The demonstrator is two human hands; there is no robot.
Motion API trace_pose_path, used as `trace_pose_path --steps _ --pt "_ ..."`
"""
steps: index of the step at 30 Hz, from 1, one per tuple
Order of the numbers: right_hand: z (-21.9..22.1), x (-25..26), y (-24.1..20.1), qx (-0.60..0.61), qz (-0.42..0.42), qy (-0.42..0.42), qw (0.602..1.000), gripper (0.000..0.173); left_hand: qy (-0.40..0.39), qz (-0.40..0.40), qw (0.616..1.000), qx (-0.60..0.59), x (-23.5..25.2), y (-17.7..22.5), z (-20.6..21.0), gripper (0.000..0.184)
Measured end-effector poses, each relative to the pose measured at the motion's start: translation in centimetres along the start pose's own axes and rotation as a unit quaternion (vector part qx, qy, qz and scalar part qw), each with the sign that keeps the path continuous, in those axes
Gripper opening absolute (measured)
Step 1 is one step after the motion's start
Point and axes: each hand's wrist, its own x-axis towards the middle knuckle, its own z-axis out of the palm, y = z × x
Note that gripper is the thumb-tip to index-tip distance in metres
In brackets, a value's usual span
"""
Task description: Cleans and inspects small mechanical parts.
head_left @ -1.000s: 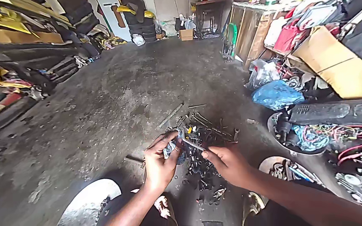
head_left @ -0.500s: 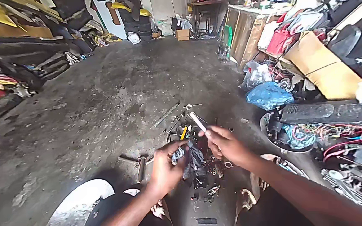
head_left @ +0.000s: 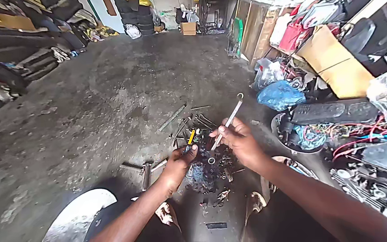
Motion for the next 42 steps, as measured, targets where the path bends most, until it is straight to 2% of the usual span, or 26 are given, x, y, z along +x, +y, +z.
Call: trace_pose_path --steps 4,7,9,10,11,13,14,16,17,19,21,22,24,26,28,30,37,42 --pt "0.5 -0.3 0.3 0.012 -0.021 -0.010 1.000 0.012 -0.061 -0.033 0.994 -0.080 -0.1 -0.1 1.0 0.039" --pt "0.8 -0.4 0.8 -0.009 -0.031 -0.031 0.999 0.011 -0.091 -0.032 0.993 -0.072 -0.1 0.1 1.2 0.029" --pt "0.6 -0.3 0.9 -0.094 -0.054 -0.028 0.994 0.013 -0.057 -0.028 0.998 -0.025 -0.1 0.2 1.6 0.024" --pt "0.4 -0.2 0.9 -0.183 -0.080 -0.017 0.980 0.015 -0.035 -0.015 0.999 0.032 0.1 0.2 1.7 0.021" --pt "0.1 -0.3 0.8 -0.294 -0.117 0.005 0.949 0.020 -0.019 0.010 0.993 0.116 0.4 0.2 1.4 0.018" --pt "-0.9 -0.5 0.6 -0.466 -0.245 0.042 0.849 0.029 0.006 0.033 0.961 0.273 0.8 0.8 0.2 0.016" --pt "-1.3 -0.6 0.4 -0.505 -0.324 0.054 0.798 0.031 0.019 0.027 0.950 0.310 0.6 1.2 -0.2 0.017" --pt "-1.6 -0.5 -0.7 -0.513 -0.447 0.047 0.731 0.028 0.031 0.019 0.924 0.380 0.1 1.9 -0.6 0.019" --pt "-1.5 -0.7 -1.1 -0.522 -0.471 0.019 0.711 0.024 0.025 0.020 0.909 0.416 -0.1 2.0 -0.8 0.021" --pt "-1.0 -1.5 -1.3 -0.586 -0.416 -0.068 0.692 0.039 -0.004 0.042 0.888 0.457 -0.8 1.9 -0.7 0.023" --pt "-0.4 -1.8 -0.6 -0.622 -0.290 -0.176 0.706 0.054 -0.021 0.075 0.896 0.437 -1.1 1.6 -0.6 0.021" --pt "-0.4 -1.6 -0.1 -0.604 -0.222 -0.229 0.731 0.057 -0.023 0.087 0.909 0.408 -1.1 1.6 -0.7 0.019" --pt "-0.6 -1.3 0.6 -0.514 -0.071 -0.306 0.798 0.055 -0.015 0.094 0.939 0.330 -1.0 1.6 -1.2 0.015" --pt "-0.5 -1.4 0.9 -0.417 0.010 -0.315 0.852 0.043 0.002 0.091 0.973 0.211 -0.8 1.7 -1.9 0.008" --pt "0.0 -1.6 1.2 -0.363 0.011 -0.279 0.889 0.036 0.029 0.075 0.991 0.109 -0.8 2.3 -2.4 0.006" --pt "0.5 -1.8 1.3 -0.355 -0.022 -0.249 0.901 0.032 0.059 0.080 0.994 0.056 -0.7 2.7 -2.7 0.008" --pt "0.9 -1.9 3.1 -0.246 -0.100 -0.223 0.938 0.025 0.154 0.081 0.984 -0.049 -0.2 3.4 -2.9 0.019" --pt "-0.1 -1.5 2.4 -0.223 -0.109 -0.193 0.949 0.019 0.185 0.135 0.973 -0.038 -0.2 3.8 -5.0 0.024"
